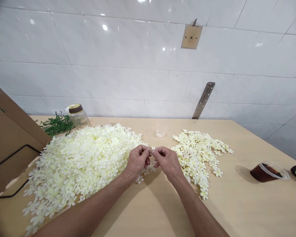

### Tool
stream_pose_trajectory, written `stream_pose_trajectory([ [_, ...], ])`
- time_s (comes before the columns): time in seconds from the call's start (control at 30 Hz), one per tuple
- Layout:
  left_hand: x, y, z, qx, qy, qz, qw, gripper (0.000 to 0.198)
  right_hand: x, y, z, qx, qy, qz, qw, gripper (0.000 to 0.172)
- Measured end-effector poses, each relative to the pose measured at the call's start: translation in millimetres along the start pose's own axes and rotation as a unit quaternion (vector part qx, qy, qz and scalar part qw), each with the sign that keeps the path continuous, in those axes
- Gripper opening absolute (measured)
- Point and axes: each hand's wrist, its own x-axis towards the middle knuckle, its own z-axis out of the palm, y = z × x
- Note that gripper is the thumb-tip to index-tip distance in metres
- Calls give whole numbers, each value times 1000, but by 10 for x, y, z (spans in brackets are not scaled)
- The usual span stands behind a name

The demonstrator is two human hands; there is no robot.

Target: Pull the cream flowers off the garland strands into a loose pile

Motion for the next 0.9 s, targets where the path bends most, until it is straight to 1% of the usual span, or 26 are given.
stream_pose_trajectory([
  [0.1, -13, 7, 2, 3, -3, -2, 1000, 20, -5, 2, -6, -42, 9, -10, 999, 40],
  [0.2, -10, -2, -2, -9, -17, -10, 1000, 24, -5, 12, -15, -34, -7, -19, 999, 41],
  [0.4, 1, -11, -19, -39, -87, -58, 994, 33, -3, 29, -24, -15, -17, -41, 999, 45],
  [0.47, 5, -1, -25, -60, -96, -79, 990, 33, -8, 26, -20, -4, -25, -39, 999, 45],
  [0.57, 19, 20, -39, -100, -89, -99, 986, 32, -17, 16, -3, 18, -32, -24, 999, 47],
  [0.7, 41, 38, -55, -132, -74, -105, 983, 34, -9, 35, 17, 25, -22, -10, 999, 47],
  [0.8, 40, 41, -54, -137, -80, -90, 983, 36, 11, 72, 19, 14, 2, -10, 1000, 48],
  [0.9, 30, 33, -42, -99, -70, -58, 991, 35, 25, 90, 14, -2, 13, -10, 1000, 47],
])
